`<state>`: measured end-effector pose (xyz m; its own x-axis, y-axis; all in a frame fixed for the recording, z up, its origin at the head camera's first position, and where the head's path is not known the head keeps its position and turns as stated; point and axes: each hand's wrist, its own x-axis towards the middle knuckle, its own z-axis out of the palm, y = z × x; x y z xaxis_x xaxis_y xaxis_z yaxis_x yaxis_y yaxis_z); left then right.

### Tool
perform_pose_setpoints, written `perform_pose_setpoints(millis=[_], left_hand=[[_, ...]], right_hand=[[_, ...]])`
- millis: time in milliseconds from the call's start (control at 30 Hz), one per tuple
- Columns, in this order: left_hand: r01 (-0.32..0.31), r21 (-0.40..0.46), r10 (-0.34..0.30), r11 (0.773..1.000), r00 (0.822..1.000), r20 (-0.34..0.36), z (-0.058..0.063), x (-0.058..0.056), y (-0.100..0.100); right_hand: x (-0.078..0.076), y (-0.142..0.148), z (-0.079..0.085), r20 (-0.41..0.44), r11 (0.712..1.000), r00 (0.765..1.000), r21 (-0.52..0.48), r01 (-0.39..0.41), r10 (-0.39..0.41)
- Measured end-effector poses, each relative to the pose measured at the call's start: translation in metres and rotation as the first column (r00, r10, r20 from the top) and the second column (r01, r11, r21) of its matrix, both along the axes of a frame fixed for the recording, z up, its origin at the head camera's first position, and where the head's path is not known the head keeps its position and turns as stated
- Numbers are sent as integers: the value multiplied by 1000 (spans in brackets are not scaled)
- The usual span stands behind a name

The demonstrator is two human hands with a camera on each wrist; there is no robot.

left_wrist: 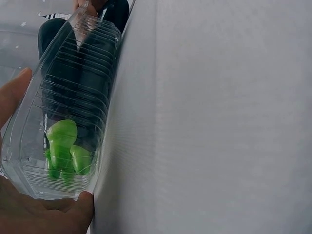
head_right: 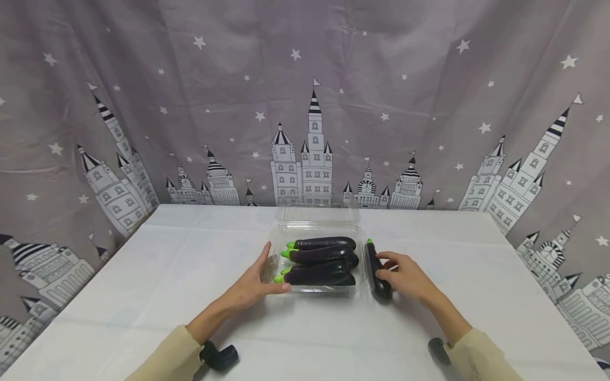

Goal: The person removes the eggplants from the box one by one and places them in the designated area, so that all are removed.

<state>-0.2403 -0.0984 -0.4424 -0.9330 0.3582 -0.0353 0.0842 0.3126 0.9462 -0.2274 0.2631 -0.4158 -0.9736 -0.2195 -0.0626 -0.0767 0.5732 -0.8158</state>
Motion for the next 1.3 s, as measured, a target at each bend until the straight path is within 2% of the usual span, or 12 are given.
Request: perform_pose_setpoints(millis=[933, 1167, 1300], left_hand=[[-3, -18, 3, 1000, 1000, -9, 0, 0, 1], [-3, -3, 3, 1000, 1000, 1, 0, 0, 1], [-5, -7, 5, 1000, 1000, 0, 0, 0, 2]], right_hand=[[-1, 2, -3, -12, 1000, 1000, -25, -15, 15], [0, 3, -3, -19, 1000, 1000, -29, -6, 5], [1, 4, -3, -51, 999, 998, -27, 20, -21]])
